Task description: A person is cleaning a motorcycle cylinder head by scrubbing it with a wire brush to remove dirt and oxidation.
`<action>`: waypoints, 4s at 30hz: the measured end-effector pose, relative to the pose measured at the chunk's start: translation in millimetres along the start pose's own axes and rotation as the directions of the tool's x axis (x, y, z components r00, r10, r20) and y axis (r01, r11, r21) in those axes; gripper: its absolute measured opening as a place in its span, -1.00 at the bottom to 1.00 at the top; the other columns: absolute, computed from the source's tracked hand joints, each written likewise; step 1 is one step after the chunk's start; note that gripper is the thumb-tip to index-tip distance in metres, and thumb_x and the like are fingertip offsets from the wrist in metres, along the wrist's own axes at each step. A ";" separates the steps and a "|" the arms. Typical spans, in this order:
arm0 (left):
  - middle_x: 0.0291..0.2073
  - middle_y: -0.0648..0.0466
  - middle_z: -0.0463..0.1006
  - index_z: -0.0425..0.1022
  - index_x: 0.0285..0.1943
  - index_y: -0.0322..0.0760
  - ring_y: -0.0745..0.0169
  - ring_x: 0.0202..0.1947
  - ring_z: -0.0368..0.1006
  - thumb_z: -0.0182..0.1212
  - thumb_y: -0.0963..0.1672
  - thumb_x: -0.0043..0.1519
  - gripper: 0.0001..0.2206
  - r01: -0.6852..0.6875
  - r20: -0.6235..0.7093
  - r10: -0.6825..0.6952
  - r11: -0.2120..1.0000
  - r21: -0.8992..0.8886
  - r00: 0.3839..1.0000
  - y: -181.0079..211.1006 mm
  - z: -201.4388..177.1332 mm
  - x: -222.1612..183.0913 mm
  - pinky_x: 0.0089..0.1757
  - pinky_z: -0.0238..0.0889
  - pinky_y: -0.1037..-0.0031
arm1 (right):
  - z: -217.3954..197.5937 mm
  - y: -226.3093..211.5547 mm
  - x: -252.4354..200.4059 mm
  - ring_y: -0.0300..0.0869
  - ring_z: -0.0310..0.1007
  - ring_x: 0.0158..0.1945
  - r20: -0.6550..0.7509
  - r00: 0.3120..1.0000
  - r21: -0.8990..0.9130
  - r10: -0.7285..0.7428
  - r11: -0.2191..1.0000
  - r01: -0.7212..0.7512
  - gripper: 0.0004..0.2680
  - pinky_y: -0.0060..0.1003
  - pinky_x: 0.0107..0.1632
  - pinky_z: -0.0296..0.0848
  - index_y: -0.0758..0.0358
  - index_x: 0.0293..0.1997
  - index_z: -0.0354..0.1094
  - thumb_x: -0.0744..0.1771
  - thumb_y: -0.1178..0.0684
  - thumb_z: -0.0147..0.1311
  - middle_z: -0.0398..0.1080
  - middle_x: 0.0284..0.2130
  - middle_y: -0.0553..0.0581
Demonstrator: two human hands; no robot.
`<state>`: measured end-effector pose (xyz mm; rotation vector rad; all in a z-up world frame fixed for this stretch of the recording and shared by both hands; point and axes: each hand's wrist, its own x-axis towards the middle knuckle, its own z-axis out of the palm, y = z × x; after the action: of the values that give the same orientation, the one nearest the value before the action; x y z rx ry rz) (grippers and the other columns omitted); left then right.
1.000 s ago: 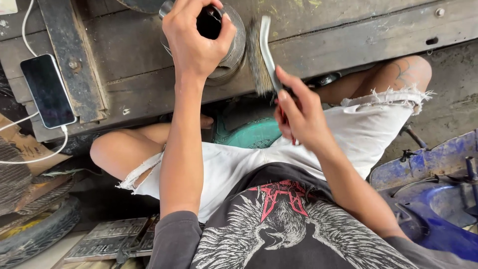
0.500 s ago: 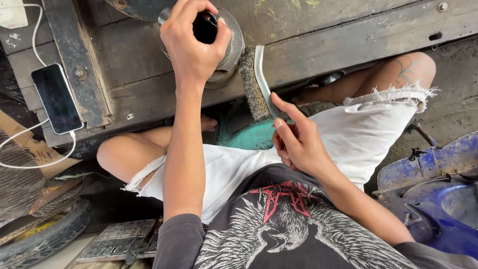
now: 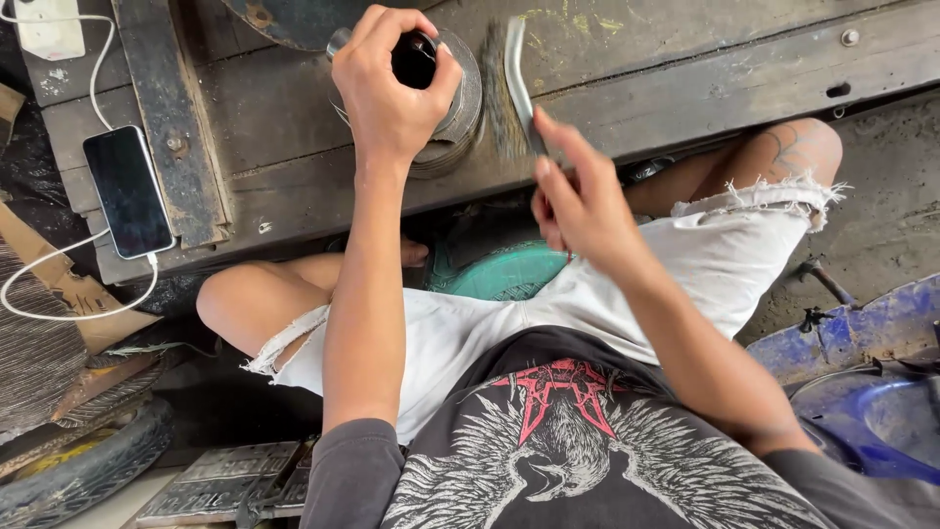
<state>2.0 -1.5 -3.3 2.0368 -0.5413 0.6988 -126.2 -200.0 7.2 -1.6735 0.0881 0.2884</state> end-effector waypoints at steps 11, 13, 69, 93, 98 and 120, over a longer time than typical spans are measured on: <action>-0.41 0.12 0.48 0.46 -0.30 -0.26 0.27 -0.42 0.40 0.27 -0.22 0.10 -0.92 -0.042 0.042 0.042 0.999 -0.008 0.998 -1.1 -3.9 1.3 -0.35 0.25 0.46 | 12.2 -8.2 3.4 -0.26 0.04 -0.73 -0.076 0.978 0.138 0.193 0.974 -0.182 -0.65 -0.37 -0.71 0.10 0.06 0.47 0.09 0.44 0.12 -0.21 0.17 -0.63 0.12; -0.40 0.11 0.48 0.46 -0.29 -0.26 0.26 -0.43 0.40 0.28 -0.23 0.10 -0.92 -0.040 0.041 0.040 0.999 -0.007 0.998 -0.5 -3.6 1.9 -0.35 0.25 0.46 | 11.0 -15.8 14.1 -0.26 0.01 -0.66 -0.089 0.962 0.189 0.258 0.953 -0.238 -0.63 -0.37 -0.67 0.09 -0.03 0.48 0.10 0.44 0.10 -0.20 0.16 -0.56 0.10; 0.09 -0.17 0.43 0.46 0.15 -0.38 -0.17 0.09 0.23 0.26 0.01 0.30 -0.60 0.125 -0.015 -0.165 0.679 0.723 0.986 -15.9 -141.0 -44.3 -0.04 0.16 0.03 | 13.3 14.1 -39.1 -0.20 -0.06 -0.68 -0.020 0.943 0.346 0.332 0.887 -0.305 -0.61 -0.32 -0.66 0.04 -0.03 0.50 0.08 0.43 0.12 -0.16 0.17 -0.65 0.17; 0.54 -0.08 0.22 -0.03 0.57 -0.22 -0.08 0.58 0.17 0.18 0.26 0.40 -0.20 0.101 0.193 -0.201 0.897 0.430 0.960 11.7 -50.6 -1.1 0.51 -0.12 0.01 | 46.1 8.0 -23.0 -0.24 0.11 -0.77 -0.138 0.990 0.191 0.013 0.981 0.014 -0.59 -0.34 -0.80 0.20 0.13 0.55 -0.14 0.46 0.10 -0.19 0.21 -0.63 0.12; 0.13 0.00 0.52 0.39 0.21 -0.24 -0.03 0.29 0.34 0.20 0.12 0.34 -0.53 0.071 0.139 -0.123 0.941 0.331 0.983 2.8 0.3 -5.6 0.36 -0.21 -0.12 | 41.8 15.0 -23.5 -0.25 -0.02 -0.75 -0.156 0.975 0.255 0.161 0.960 -0.118 -0.60 -0.35 -0.74 0.06 0.05 0.52 -0.03 0.44 0.09 -0.16 0.20 -0.63 0.18; -0.37 0.17 0.51 0.47 -0.29 -0.20 0.13 -0.31 0.38 0.21 -0.20 0.09 -0.94 -0.045 -0.027 0.054 0.958 0.283 0.998 -4.6 13.1 -3.3 -0.36 0.27 0.36 | 46.6 34.2 -20.0 -0.23 0.08 -0.77 -0.180 0.979 0.236 0.099 0.970 -0.055 -0.62 -0.33 -0.77 0.16 0.03 0.52 -0.05 0.46 0.07 -0.15 0.24 -0.62 0.15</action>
<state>5.9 -10.0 -14.1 2.2770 -0.4964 0.8814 -159.5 -160.6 -25.6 -1.4651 0.3193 0.1683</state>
